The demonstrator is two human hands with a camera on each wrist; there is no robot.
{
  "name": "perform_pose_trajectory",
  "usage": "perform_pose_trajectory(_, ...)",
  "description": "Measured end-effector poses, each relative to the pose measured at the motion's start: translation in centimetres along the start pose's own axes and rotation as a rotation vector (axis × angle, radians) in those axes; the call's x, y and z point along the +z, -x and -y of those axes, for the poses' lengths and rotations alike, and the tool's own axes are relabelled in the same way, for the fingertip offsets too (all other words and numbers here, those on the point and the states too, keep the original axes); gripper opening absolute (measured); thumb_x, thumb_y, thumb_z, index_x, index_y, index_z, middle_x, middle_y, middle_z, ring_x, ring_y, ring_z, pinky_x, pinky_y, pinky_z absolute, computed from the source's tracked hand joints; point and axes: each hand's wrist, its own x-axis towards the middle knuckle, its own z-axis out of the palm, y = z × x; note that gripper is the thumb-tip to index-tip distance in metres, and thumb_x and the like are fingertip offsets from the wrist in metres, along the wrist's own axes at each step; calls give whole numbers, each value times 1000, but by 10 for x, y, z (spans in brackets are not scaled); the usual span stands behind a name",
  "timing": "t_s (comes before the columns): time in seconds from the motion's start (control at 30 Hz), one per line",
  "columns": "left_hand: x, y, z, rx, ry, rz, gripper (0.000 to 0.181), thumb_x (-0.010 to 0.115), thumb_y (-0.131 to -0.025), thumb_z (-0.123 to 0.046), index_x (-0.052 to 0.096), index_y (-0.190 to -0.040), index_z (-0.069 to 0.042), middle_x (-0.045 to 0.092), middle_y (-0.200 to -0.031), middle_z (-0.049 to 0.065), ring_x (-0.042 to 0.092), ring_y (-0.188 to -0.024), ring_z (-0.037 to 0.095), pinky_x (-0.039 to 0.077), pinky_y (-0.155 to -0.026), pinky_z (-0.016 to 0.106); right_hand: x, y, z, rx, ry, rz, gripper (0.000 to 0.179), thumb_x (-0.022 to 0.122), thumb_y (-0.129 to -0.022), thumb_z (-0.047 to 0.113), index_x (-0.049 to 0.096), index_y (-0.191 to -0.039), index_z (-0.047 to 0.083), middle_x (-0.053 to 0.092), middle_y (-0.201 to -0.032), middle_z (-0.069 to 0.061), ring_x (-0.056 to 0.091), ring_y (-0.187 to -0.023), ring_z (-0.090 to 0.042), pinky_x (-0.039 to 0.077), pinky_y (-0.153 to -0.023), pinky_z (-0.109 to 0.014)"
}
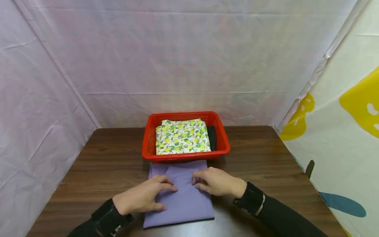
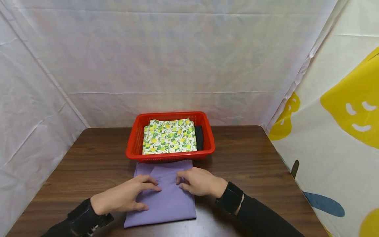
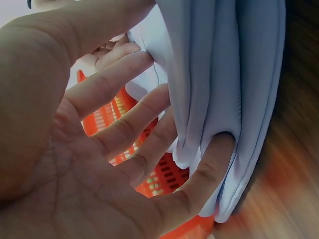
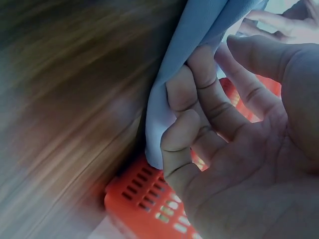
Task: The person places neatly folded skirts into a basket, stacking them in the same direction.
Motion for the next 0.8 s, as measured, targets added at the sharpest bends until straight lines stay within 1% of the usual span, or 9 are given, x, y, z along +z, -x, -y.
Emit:
perform_pose_trajectory(0.13,3,-9,-3,13,-11,1,58,99,-96,-33,79,-151,-26,70,-149,0,65,-141,26,60,-120,52,-4,7,-7,21,-19,-9,7,78,-113,17,80,-115,23,75,-93,12,55,-73,3,50,-69,-19)
perform_pose_trajectory(0.37,3,-24,-9,14,-28,16,59,98,-97,-35,79,-152,-25,71,-149,1,65,-140,24,61,-119,51,-11,16,-17,45,-31,-35,10,76,-113,13,81,-112,22,78,-98,10,55,-72,3,49,-67,-19)
perform_pose_trajectory(0.4,3,-25,-10,15,-30,17,59,98,-98,-35,78,-153,-25,71,-149,1,65,-140,24,61,-119,52,-12,17,-18,53,-33,-38,10,76,-113,13,81,-112,22,78,-98,10,55,-73,3,48,-66,-19)
perform_pose_trajectory(0.63,3,-31,-12,9,-51,1,59,97,-98,-34,78,-153,-24,71,-149,1,65,-138,23,62,-115,51,-14,25,-27,88,-41,-80,11,76,-113,14,82,-113,24,66,-82,13,55,-69,3,47,-61,-20)
perform_pose_trajectory(0.8,3,-32,-12,9,-48,-8,58,96,-99,-34,78,-153,-22,71,-149,1,66,-136,22,63,-115,50,-13,28,-30,96,-53,-105,13,76,-114,14,84,-113,24,68,-83,13,55,-70,3,47,-63,-20)
